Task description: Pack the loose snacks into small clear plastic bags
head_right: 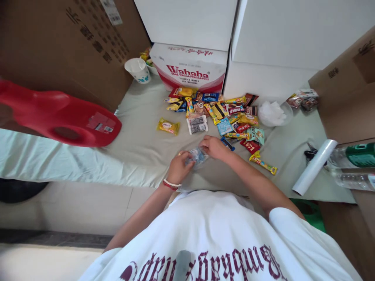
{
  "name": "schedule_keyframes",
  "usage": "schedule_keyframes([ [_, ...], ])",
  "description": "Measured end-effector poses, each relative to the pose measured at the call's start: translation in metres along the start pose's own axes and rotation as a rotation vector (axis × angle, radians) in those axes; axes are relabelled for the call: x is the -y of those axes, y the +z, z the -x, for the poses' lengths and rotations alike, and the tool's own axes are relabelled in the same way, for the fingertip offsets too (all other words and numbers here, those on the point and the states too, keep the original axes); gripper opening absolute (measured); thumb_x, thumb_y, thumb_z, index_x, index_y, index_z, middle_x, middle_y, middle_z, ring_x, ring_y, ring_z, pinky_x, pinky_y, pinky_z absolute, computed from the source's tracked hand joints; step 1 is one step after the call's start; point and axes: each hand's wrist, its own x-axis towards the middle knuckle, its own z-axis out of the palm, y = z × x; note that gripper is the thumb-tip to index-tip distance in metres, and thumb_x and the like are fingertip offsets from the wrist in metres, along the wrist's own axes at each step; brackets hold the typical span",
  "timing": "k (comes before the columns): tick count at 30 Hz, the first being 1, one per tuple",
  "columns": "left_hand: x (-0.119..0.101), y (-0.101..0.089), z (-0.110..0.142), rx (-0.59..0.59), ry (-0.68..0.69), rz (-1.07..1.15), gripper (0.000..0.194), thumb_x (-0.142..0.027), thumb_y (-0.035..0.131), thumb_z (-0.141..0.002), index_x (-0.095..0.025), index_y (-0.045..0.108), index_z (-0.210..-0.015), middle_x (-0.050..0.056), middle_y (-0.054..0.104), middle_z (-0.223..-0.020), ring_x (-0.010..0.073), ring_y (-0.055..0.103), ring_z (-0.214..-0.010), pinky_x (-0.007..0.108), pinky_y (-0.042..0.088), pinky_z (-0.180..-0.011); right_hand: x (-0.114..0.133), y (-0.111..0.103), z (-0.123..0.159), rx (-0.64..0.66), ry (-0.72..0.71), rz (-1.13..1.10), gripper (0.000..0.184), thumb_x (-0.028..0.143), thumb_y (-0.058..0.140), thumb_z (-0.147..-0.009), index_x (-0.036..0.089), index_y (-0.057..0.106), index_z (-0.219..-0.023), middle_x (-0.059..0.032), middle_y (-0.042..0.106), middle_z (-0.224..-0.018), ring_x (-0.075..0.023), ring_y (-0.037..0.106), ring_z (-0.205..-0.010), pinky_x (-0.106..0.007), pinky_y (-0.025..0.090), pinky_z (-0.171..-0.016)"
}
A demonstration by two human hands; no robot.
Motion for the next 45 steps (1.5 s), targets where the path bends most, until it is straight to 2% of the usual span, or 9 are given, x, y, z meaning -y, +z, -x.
schedule_keyframes([
  [11,0.008,0.019,0.004,-0.197,-0.002,0.102,0.007,-0.019,0.066,-0.086,-0.020,0.068,-0.093,0.006,0.068,-0.100,0.0197,0.063,-0.087,0.030,0.048,-0.078,-0.001,0.022,0.072,-0.067,-0.091,-0.001,0.034,0.031,0.061,-0.098,0.024,0.065,-0.131,-0.0110,0.066,-0.113,-0.0219,0.062,-0.094,-0.037,0.054,-0.084],
  [16,-0.001,0.019,0.004,-0.242,0.126,0.077,0.017,-0.019,0.056,-0.095,-0.021,0.073,-0.096,0.006,0.074,-0.097,0.0201,0.065,-0.092,0.033,0.049,-0.085,-0.010,0.048,0.068,-0.092,-0.088,0.179,0.029,0.009,0.050,-0.093,0.021,0.076,-0.099,-0.0092,0.069,-0.100,-0.0232,0.056,-0.091,-0.038,0.048,-0.082],
  [23,-0.023,0.017,0.006,0.009,0.323,-0.261,0.023,-0.026,0.055,-0.098,-0.021,0.077,-0.095,0.008,0.075,-0.101,0.0282,0.059,-0.104,0.044,0.045,-0.089,0.012,0.038,0.074,-0.171,0.064,0.249,0.018,0.020,0.058,-0.091,0.021,0.076,-0.086,-0.0084,0.069,-0.104,-0.0293,0.049,-0.114,-0.045,0.040,-0.100],
  [26,-0.019,0.014,0.002,0.038,0.298,-0.220,0.027,-0.026,0.053,-0.098,-0.021,0.079,-0.093,0.007,0.074,-0.106,0.0262,0.058,-0.101,0.043,0.046,-0.090,0.018,0.036,0.074,-0.233,0.241,0.284,0.023,0.029,0.055,-0.096,0.019,0.074,-0.088,-0.0113,0.067,-0.113,-0.0286,0.051,-0.111,-0.043,0.042,-0.100],
  [30,-0.016,0.019,-0.001,0.009,0.176,-0.202,0.022,-0.027,0.060,-0.094,-0.023,0.078,-0.082,0.009,0.071,-0.107,0.0276,0.056,-0.102,0.044,0.045,-0.091,0.026,0.039,0.071,-0.196,0.509,0.454,0.039,0.035,0.063,-0.093,0.014,0.066,-0.126,-0.0179,0.064,-0.117,-0.0345,0.051,-0.110,-0.047,0.043,-0.096],
  [32,-0.017,0.025,0.001,-0.070,0.056,-0.193,0.011,-0.025,0.066,-0.088,-0.025,0.077,-0.091,0.010,0.067,-0.114,0.0303,0.055,-0.109,0.045,0.045,-0.092,0.030,0.036,0.068,-0.131,0.534,0.461,0.029,0.030,0.061,-0.094,0.016,0.070,-0.118,-0.0164,0.065,-0.110,-0.0340,0.052,-0.107,-0.045,0.045,-0.094],
  [37,-0.015,0.036,-0.001,-0.279,-0.200,-0.185,0.084,-0.039,0.080,-0.075,-0.017,0.046,-0.148,0.021,0.051,-0.143,0.0388,0.048,-0.133,0.052,0.041,-0.108,0.049,0.027,0.053,-0.109,0.492,0.318,0.024,0.022,0.051,-0.098,0.016,0.071,-0.110,-0.0147,0.065,-0.110,-0.0264,0.059,-0.098,-0.037,0.048,-0.086],
  [41,-0.007,0.033,-0.006,-0.177,-0.218,-0.112,0.074,-0.033,0.072,-0.079,-0.011,0.045,-0.145,0.022,0.062,-0.124,0.0372,0.061,-0.116,0.051,0.047,-0.101,0.061,0.041,0.032,-0.059,0.390,0.151,0.030,0.014,0.048,-0.094,0.018,0.069,-0.115,-0.0089,0.071,-0.098,-0.0229,0.064,-0.090,-0.033,0.049,-0.082],
  [45,-0.007,0.027,0.005,-0.253,0.020,0.174,0.078,-0.017,0.062,-0.079,-0.014,0.033,-0.151,0.019,0.063,-0.126,0.0292,0.064,-0.112,0.045,0.051,-0.100,0.056,0.057,0.030,-0.162,0.360,-0.212,0.028,0.025,0.045,-0.099,0.021,0.069,-0.113,-0.0077,0.074,-0.103,-0.0221,0.067,-0.095,-0.035,0.054,-0.087],
])
